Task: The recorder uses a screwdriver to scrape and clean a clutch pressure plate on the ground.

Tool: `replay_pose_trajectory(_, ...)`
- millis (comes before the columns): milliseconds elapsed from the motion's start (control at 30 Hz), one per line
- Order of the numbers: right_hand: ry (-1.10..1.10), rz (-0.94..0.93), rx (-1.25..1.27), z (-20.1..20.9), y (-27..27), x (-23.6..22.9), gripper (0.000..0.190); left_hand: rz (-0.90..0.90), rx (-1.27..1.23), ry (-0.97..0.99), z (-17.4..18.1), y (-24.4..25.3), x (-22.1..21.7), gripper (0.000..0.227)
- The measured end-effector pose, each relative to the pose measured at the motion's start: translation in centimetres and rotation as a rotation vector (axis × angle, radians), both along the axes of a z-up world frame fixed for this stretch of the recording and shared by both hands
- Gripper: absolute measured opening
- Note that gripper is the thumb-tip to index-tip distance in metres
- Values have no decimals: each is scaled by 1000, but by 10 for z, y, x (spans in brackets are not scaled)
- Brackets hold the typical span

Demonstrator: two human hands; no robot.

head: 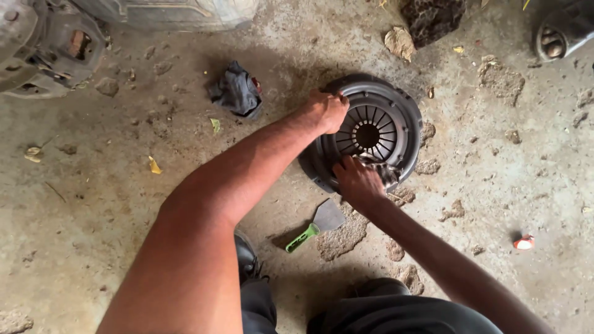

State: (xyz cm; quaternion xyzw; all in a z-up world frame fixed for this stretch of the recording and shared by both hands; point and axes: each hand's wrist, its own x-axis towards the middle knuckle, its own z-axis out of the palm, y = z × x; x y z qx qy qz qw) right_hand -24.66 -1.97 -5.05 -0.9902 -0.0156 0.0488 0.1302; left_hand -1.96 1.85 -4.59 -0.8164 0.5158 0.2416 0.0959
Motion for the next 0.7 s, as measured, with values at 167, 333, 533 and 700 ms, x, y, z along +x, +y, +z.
replay_pose_trajectory(167, 162, 39, -79, 6, -4, -1, 21, 89, 113, 85, 19, 0, -3, 71)
replay_pose_trajectory(333, -56, 54, -32, -57, -6, 13, 38, 40, 62, 26, 17, -5, -4, 75)
replay_pose_trajectory(533, 91, 1, -91, -16, -18, -18, 22, 39, -14, -16, -5, -2, -1, 73)
replay_pose_trajectory(700, 220, -5, -112, -4, -3, 4, 16, 19, 49, 7, 2, -5, -4, 80)
